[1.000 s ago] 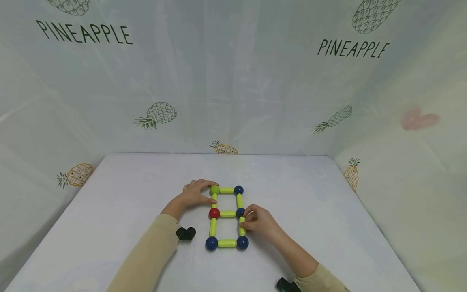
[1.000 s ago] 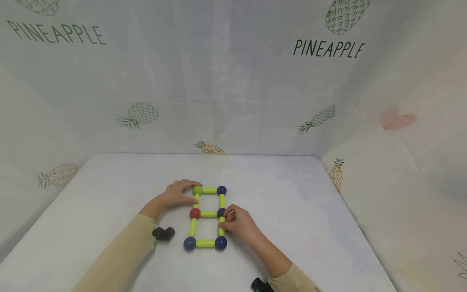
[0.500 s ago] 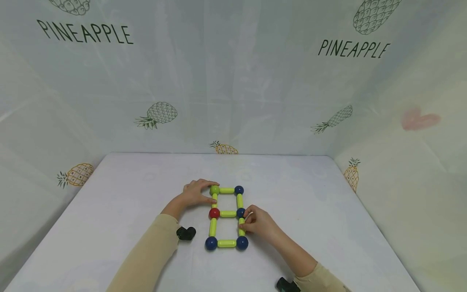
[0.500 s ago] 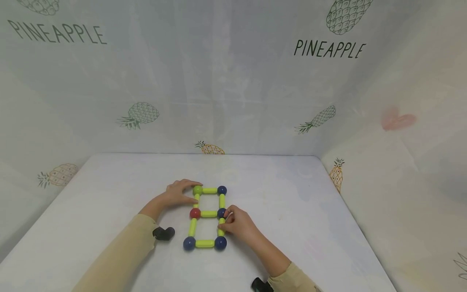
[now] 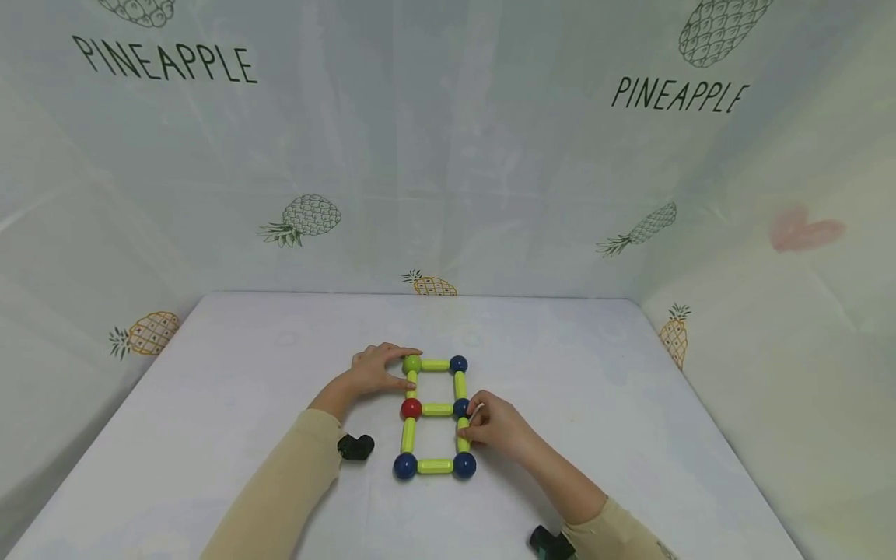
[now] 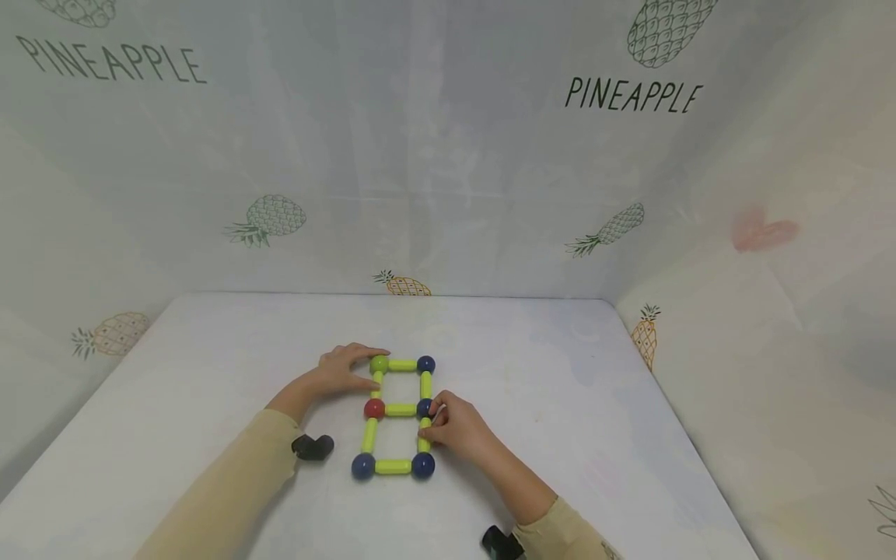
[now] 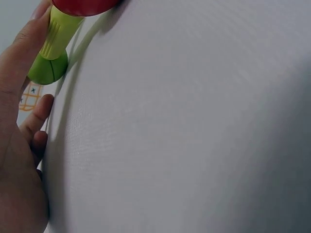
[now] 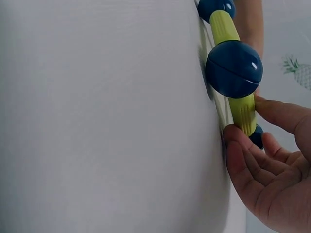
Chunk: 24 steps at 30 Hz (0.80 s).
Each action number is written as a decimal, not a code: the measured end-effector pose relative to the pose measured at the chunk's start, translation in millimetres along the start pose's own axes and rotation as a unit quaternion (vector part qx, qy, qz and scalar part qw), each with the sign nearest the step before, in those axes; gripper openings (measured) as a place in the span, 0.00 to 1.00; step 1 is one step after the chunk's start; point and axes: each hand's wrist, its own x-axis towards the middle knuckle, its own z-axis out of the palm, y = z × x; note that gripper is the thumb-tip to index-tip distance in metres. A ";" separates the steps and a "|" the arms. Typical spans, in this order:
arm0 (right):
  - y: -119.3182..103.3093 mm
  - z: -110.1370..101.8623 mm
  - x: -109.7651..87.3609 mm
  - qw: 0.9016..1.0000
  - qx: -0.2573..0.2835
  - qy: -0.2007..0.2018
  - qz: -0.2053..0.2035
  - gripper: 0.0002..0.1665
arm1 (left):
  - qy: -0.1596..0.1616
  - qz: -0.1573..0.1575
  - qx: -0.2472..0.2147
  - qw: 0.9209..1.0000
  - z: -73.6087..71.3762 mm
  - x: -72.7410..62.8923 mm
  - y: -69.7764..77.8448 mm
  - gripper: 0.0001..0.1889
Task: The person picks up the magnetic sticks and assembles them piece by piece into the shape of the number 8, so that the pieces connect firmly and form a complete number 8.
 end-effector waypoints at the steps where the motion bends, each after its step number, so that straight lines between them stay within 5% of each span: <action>1: -0.1 -0.3 0.5 1.000 -0.001 0.000 -0.002 0.20 | 0.000 0.001 0.001 1.000 0.1 -0.1 -0.7 0.37; 9: -1.8 -6.3 2.7 0.999 -0.044 0.007 -0.025 0.18 | 0.013 0.014 -0.004 1.000 2.6 -5.7 -7.4 0.42; 17: -6.9 -17.8 4.6 0.993 -0.110 0.016 -0.028 0.20 | 0.029 0.040 -0.012 0.999 -5.5 -19.9 1.6 0.43; 24: -1.6 -31.7 -3.8 0.986 -0.138 0.037 -0.084 0.25 | 0.030 0.049 0.047 0.997 -10.4 -34.0 12.3 0.41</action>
